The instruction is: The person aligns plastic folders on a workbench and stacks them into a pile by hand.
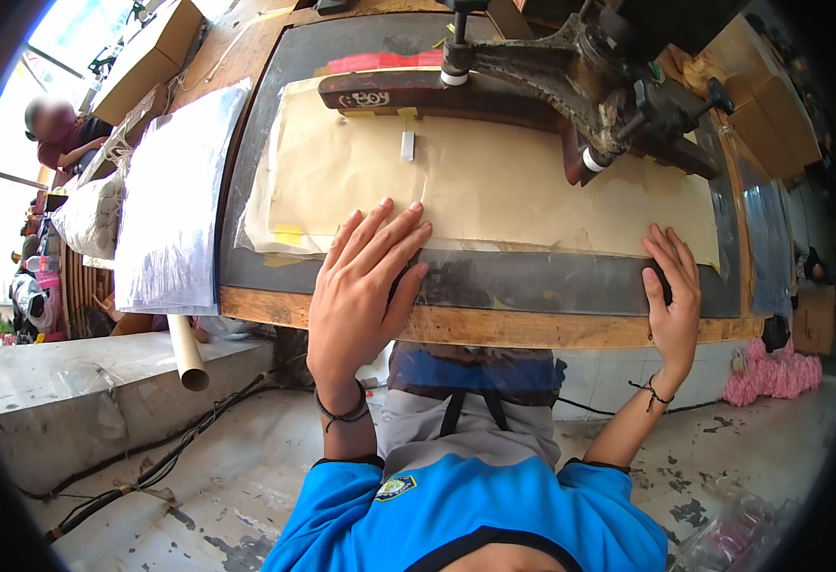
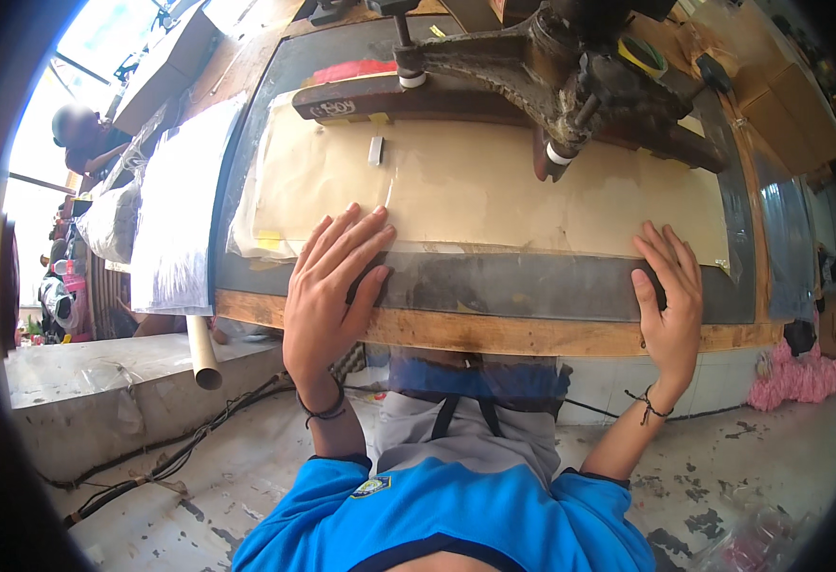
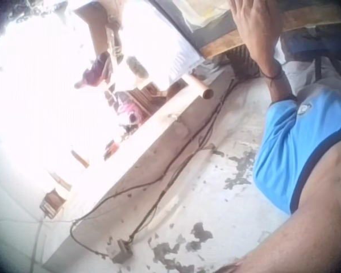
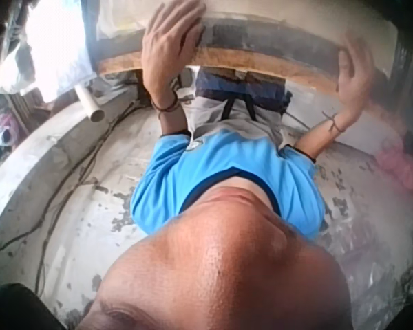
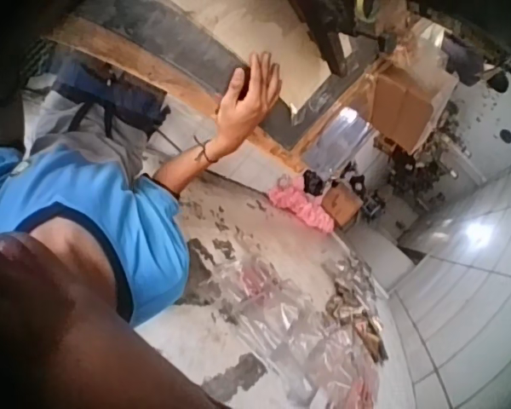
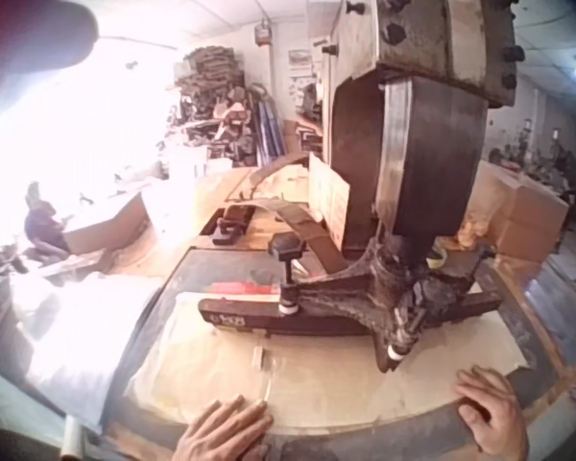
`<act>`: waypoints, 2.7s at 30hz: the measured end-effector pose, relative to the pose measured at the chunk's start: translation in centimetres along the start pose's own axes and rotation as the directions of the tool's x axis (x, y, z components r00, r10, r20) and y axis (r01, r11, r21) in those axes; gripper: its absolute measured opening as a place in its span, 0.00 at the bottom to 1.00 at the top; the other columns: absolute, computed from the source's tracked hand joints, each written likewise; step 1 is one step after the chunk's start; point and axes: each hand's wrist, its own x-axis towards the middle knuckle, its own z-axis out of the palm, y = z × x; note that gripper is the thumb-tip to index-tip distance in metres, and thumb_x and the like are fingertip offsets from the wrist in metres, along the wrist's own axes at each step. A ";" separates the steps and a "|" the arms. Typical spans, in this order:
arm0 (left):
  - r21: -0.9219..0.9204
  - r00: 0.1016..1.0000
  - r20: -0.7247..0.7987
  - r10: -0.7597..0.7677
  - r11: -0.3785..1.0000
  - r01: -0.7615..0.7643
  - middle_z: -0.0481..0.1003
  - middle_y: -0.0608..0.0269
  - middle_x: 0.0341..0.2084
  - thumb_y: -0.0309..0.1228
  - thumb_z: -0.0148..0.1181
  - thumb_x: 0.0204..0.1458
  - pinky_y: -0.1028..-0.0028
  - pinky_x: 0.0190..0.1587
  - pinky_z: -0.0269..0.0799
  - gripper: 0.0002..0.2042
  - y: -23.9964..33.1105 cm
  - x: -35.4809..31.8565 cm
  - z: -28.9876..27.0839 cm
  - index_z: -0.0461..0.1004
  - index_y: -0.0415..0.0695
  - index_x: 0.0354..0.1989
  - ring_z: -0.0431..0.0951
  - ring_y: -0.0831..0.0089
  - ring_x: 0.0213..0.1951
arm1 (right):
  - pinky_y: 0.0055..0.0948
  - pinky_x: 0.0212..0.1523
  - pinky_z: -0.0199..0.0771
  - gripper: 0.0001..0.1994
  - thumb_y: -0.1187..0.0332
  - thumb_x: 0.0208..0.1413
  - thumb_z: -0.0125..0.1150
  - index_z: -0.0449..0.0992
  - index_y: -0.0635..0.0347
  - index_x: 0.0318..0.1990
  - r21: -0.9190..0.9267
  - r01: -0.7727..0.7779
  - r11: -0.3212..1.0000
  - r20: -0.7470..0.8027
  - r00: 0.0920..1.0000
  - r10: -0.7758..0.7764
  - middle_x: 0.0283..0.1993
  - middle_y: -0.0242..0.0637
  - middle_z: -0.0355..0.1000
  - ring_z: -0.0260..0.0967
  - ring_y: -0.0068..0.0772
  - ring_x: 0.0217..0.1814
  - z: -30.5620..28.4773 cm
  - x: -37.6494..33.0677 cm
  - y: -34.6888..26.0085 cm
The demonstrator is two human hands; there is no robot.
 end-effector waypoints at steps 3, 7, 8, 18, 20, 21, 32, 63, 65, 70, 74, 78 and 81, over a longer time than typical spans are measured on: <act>-0.001 1.000 0.002 0.001 1.000 -0.001 0.75 0.60 0.59 0.30 0.60 0.56 0.54 0.70 0.56 0.17 0.1 0.2 -0.1 0.78 0.45 0.55 0.68 0.55 0.66 | 0.45 0.72 0.55 0.18 0.61 0.66 0.56 0.77 0.57 0.59 0.003 0.010 1.000 -0.044 0.999 -0.009 0.65 0.37 0.72 0.60 0.47 0.72 0.0 0.0 -0.5; -0.009 0.999 -0.034 0.005 1.000 -0.006 0.77 0.59 0.56 0.28 0.62 0.55 0.55 0.69 0.59 0.15 0.2 0.3 0.0 0.80 0.44 0.51 0.71 0.55 0.64 | 0.45 0.72 0.54 0.17 0.60 0.66 0.56 0.78 0.56 0.57 0.052 -0.010 0.999 -0.091 0.996 0.015 0.64 0.37 0.73 0.60 0.47 0.72 0.0 -0.2 -0.3; -0.011 0.999 -0.048 0.013 1.000 -0.013 0.77 0.59 0.55 0.28 0.62 0.54 0.55 0.68 0.61 0.15 0.2 0.4 0.1 0.80 0.43 0.50 0.71 0.54 0.63 | 0.45 0.72 0.54 0.17 0.60 0.66 0.56 0.79 0.56 0.57 0.032 -0.005 0.999 -0.067 0.998 0.007 0.64 0.36 0.73 0.60 0.46 0.72 0.0 -0.3 -0.2; -0.093 0.987 -0.162 -0.011 0.996 -0.004 0.80 0.59 0.44 0.24 0.63 0.53 0.58 0.57 0.71 0.08 0.2 0.2 0.4 0.81 0.42 0.41 0.77 0.56 0.53 | 0.48 0.73 0.53 0.15 0.60 0.65 0.58 0.81 0.54 0.54 0.030 0.016 0.999 -0.031 0.999 -0.015 0.63 0.34 0.74 0.63 0.47 0.71 -0.3 -0.1 0.1; -0.094 0.987 -0.161 -0.014 0.996 -0.001 0.80 0.59 0.44 0.24 0.62 0.53 0.58 0.57 0.71 0.08 0.3 0.2 0.4 0.81 0.42 0.41 0.77 0.56 0.53 | 0.49 0.73 0.53 0.15 0.60 0.65 0.58 0.81 0.54 0.54 0.037 0.018 0.999 -0.037 0.999 -0.016 0.63 0.34 0.74 0.63 0.47 0.71 -0.3 -0.2 0.1; -0.093 0.987 -0.160 -0.018 0.996 0.003 0.80 0.60 0.44 0.24 0.62 0.53 0.58 0.57 0.71 0.08 0.3 0.2 0.4 0.81 0.42 0.41 0.77 0.56 0.53 | 0.49 0.74 0.53 0.15 0.60 0.65 0.58 0.81 0.54 0.54 0.042 0.016 0.999 -0.036 0.999 -0.014 0.63 0.34 0.74 0.63 0.47 0.71 -0.2 -0.2 0.1; -0.078 0.988 -0.153 -0.027 0.997 0.015 0.81 0.60 0.44 0.24 0.62 0.53 0.59 0.58 0.70 0.07 0.5 0.2 0.3 0.81 0.42 0.40 0.77 0.57 0.54 | 0.49 0.74 0.52 0.15 0.61 0.65 0.58 0.81 0.54 0.54 0.037 0.024 0.999 -0.018 1.000 -0.024 0.63 0.35 0.74 0.61 0.47 0.72 -0.4 -0.1 0.2; -0.180 0.990 -0.113 -0.084 0.982 0.063 0.82 0.57 0.43 0.21 0.60 0.54 0.62 0.59 0.70 0.08 0.0 0.3 0.1 0.81 0.38 0.40 0.78 0.58 0.54 | 0.47 0.71 0.57 0.15 0.61 0.65 0.58 0.81 0.56 0.52 0.085 0.028 0.996 -0.112 0.994 -0.018 0.60 0.33 0.76 0.65 0.44 0.69 0.2 -0.4 0.8; -0.190 0.991 -0.109 -0.082 0.980 0.060 0.82 0.57 0.43 0.22 0.60 0.54 0.62 0.59 0.70 0.07 0.1 0.3 0.0 0.81 0.38 0.40 0.78 0.57 0.55 | 0.47 0.71 0.57 0.15 0.61 0.65 0.58 0.81 0.56 0.53 0.079 0.018 0.997 -0.116 0.993 -0.008 0.60 0.33 0.76 0.66 0.44 0.68 0.1 -0.3 0.7; -0.198 0.993 -0.106 -0.059 0.980 0.037 0.81 0.57 0.44 0.22 0.60 0.54 0.61 0.59 0.69 0.07 0.1 0.2 -0.2 0.81 0.39 0.40 0.77 0.56 0.55 | 0.46 0.71 0.57 0.14 0.62 0.65 0.58 0.82 0.56 0.52 0.070 0.008 0.998 -0.121 0.993 0.001 0.60 0.33 0.76 0.66 0.44 0.68 0.0 -0.1 0.7; -0.220 0.993 -0.106 -0.051 0.975 0.027 0.81 0.56 0.45 0.21 0.60 0.53 0.60 0.60 0.69 0.08 -0.1 0.0 -0.4 0.81 0.38 0.41 0.77 0.56 0.56 | 0.45 0.71 0.58 0.14 0.62 0.65 0.58 0.82 0.56 0.52 0.084 -0.007 0.996 -0.119 0.993 0.017 0.59 0.33 0.77 0.66 0.43 0.68 0.0 -0.1 0.4; -0.241 0.993 -0.108 -0.043 0.970 0.016 0.81 0.54 0.45 0.19 0.59 0.53 0.61 0.61 0.69 0.09 0.0 -0.1 -0.6 0.80 0.36 0.41 0.77 0.55 0.56 | 0.44 0.71 0.58 0.14 0.63 0.65 0.58 0.82 0.57 0.52 0.091 -0.024 0.996 -0.120 0.992 0.035 0.59 0.34 0.77 0.67 0.43 0.68 0.1 -0.1 0.0; -0.248 0.993 -0.108 -0.037 0.969 0.009 0.80 0.55 0.45 0.22 0.61 0.54 0.60 0.60 0.68 0.08 -0.2 0.0 -0.6 0.81 0.38 0.42 0.76 0.55 0.56 | 0.43 0.71 0.58 0.14 0.62 0.65 0.58 0.82 0.57 0.53 0.101 -0.026 0.995 -0.128 0.991 0.039 0.60 0.34 0.77 0.66 0.43 0.68 0.2 -0.3 0.2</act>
